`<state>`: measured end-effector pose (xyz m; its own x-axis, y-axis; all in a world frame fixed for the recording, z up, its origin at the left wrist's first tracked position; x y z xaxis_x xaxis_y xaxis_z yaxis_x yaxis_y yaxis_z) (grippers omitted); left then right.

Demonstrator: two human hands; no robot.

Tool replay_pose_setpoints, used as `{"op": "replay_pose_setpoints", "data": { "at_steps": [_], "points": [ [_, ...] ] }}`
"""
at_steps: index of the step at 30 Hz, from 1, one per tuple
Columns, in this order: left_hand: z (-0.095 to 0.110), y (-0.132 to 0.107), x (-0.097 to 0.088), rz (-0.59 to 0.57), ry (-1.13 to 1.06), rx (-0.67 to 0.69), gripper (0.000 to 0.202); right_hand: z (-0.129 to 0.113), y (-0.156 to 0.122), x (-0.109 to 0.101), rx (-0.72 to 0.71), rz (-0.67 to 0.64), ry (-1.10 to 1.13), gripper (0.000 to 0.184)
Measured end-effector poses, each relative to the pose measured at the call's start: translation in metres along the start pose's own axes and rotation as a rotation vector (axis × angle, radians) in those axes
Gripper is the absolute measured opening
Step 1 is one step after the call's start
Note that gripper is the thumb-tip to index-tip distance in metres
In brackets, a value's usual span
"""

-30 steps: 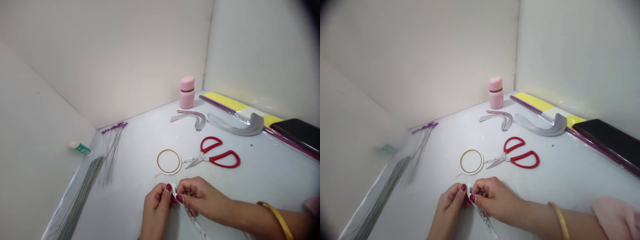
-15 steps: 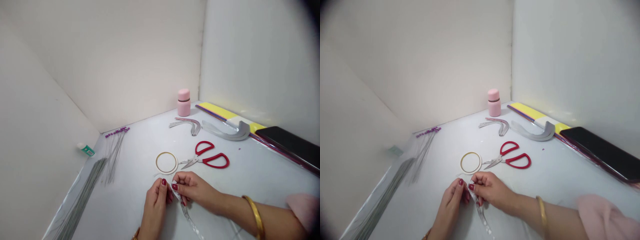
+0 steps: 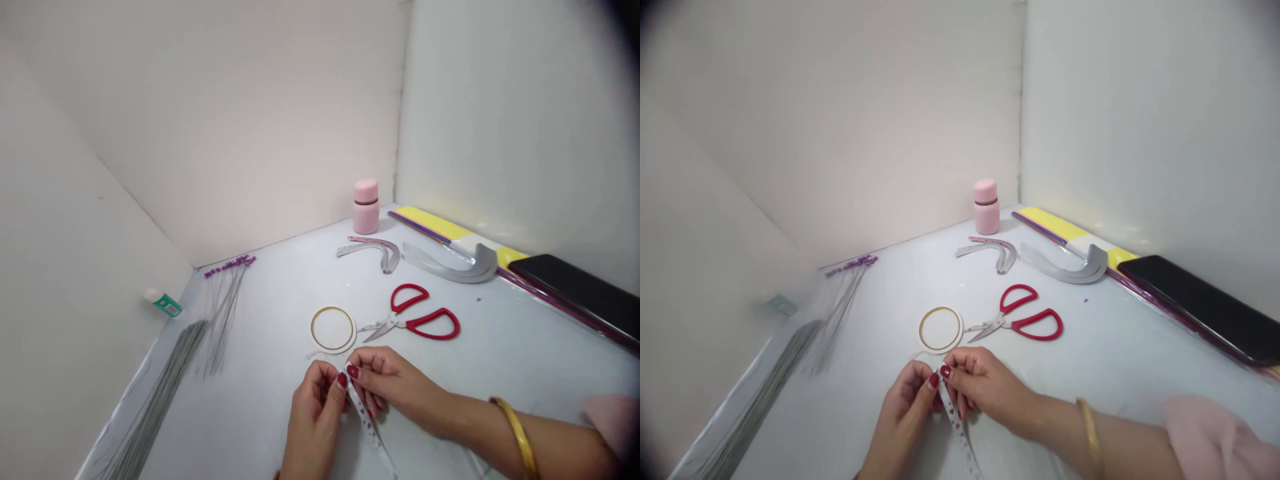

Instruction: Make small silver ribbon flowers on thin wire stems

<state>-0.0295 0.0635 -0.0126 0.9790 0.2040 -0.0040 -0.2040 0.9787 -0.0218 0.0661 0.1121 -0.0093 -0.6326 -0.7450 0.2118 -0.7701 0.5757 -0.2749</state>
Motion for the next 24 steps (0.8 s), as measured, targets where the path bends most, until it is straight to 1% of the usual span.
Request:
{"op": "replay_pose_setpoints", "data": {
  "at_steps": [3, 6, 10, 12, 17, 21, 24],
  "points": [
    [-0.002, 0.001, 0.001, 0.015, -0.120, -0.017, 0.024, 0.000, -0.001, -0.001, 0.016, -0.003, 0.006, 0.038],
    [0.000, 0.001, 0.005, 0.003, -0.209, -0.066, 0.022, -0.001, -0.001, -0.001, 0.033, -0.012, 0.011, 0.036],
    [-0.001, 0.000, 0.004, 0.062, -0.305, -0.114, 0.019, -0.001, 0.001, -0.002, 0.047, -0.009, 0.004, 0.033],
    [-0.004, 0.000, 0.000, 0.102, -0.280, -0.128, 0.021, 0.000, 0.001, -0.003, 0.052, 0.000, -0.011, 0.032],
    [-0.010, -0.002, -0.010, 0.188, -0.113, -0.191, 0.025, 0.003, -0.001, -0.004, 0.062, 0.006, -0.048, 0.028],
    [-0.009, -0.002, -0.011, 0.192, -0.110, -0.205, 0.024, 0.005, -0.002, -0.006, 0.089, 0.030, -0.038, 0.025],
    [-0.007, -0.003, -0.009, 0.182, -0.116, -0.193, 0.023, 0.004, -0.002, -0.006, 0.075, 0.017, -0.028, 0.025]
  ]
}}
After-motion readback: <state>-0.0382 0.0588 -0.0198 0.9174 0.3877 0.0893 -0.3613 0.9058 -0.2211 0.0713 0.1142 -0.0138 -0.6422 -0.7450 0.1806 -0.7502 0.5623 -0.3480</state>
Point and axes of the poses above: each hand's wrist, its own y-axis towards the middle knuckle, its own x-axis out of the palm, z = x × y, the point moved 7 cm from there along y, towards the middle knuckle, and after that the axes turned 5 degrees about x, right-handed, at the moved point
